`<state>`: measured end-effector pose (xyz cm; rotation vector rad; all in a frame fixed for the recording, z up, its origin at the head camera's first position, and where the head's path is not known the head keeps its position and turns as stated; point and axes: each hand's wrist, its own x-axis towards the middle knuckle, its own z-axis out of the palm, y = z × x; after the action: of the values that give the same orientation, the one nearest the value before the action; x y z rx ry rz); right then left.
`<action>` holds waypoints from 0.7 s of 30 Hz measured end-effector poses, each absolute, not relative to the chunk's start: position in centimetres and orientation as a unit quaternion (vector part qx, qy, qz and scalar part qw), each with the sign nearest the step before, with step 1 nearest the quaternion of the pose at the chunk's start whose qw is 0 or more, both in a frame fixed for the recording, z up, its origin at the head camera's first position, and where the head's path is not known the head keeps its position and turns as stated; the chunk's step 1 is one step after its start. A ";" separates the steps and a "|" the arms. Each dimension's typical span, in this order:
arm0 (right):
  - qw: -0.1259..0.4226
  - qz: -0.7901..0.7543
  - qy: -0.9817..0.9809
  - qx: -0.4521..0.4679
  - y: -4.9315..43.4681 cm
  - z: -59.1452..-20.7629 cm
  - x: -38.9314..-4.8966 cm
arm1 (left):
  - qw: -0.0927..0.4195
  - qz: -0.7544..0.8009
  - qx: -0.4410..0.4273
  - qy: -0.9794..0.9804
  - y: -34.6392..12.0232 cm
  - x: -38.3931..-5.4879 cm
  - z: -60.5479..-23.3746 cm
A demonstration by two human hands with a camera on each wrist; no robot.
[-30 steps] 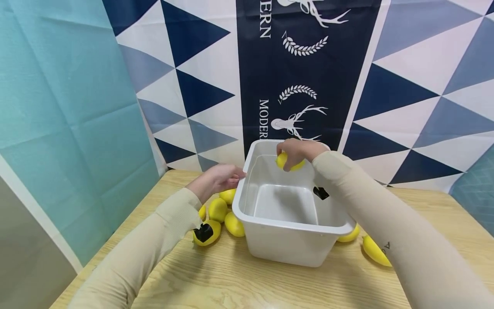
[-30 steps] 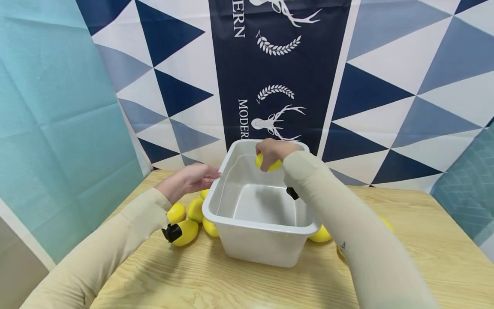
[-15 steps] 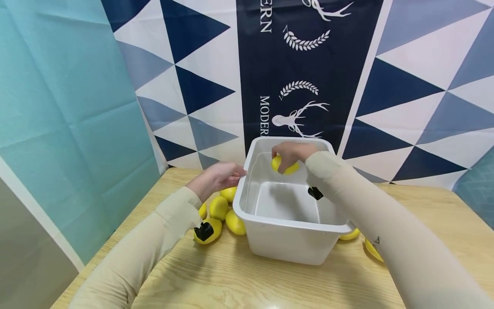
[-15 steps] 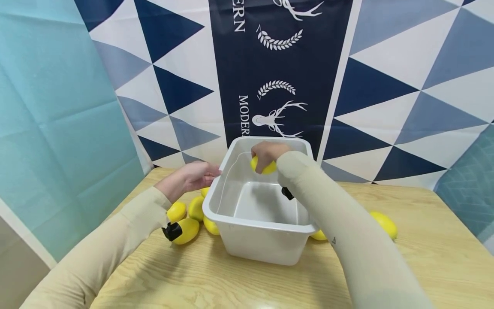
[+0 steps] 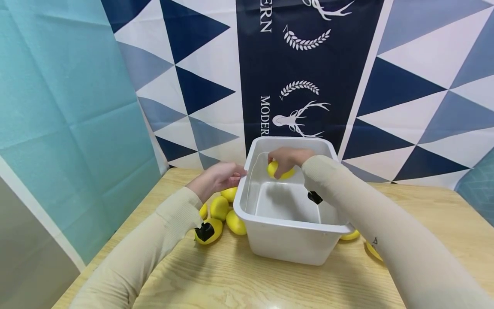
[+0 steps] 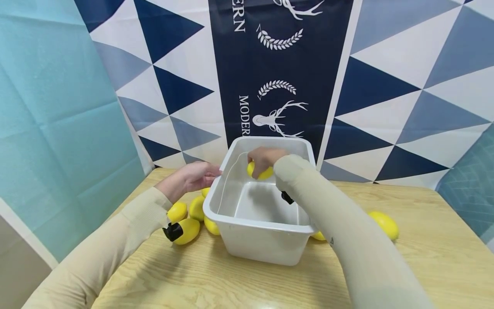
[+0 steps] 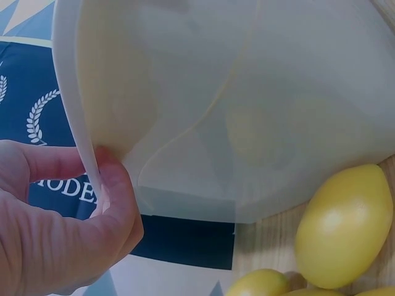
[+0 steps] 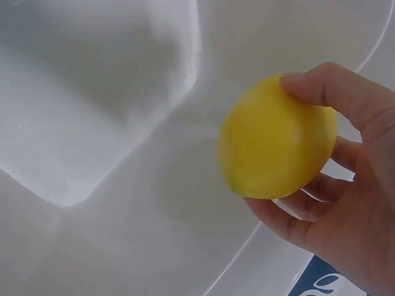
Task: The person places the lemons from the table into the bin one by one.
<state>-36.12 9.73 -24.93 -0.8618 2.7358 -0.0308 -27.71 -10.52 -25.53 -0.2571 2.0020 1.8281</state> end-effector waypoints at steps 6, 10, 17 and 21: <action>0.121 -0.013 0.941 -0.317 9.3 -24.8 -36.5 | 0.205 0.662 -0.107 0.713 -10.8 -27.6 -25.6; 0.134 -0.006 0.941 -0.310 9.5 -24.3 -36.5 | 0.203 0.659 -0.103 0.717 -10.7 -27.7 -25.5; 0.153 0.018 0.944 -0.291 10.1 -22.7 -35.8 | 0.203 0.661 -0.099 0.716 -10.2 -27.9 -25.3; 0.145 0.016 0.951 -0.273 10.6 -20.9 -35.1 | 0.205 0.667 -0.102 0.709 -10.2 -28.0 -25.3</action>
<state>-35.13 10.61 -20.88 -0.7856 2.7399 0.0465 -28.02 -10.20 -25.29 -0.2846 1.9762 1.8595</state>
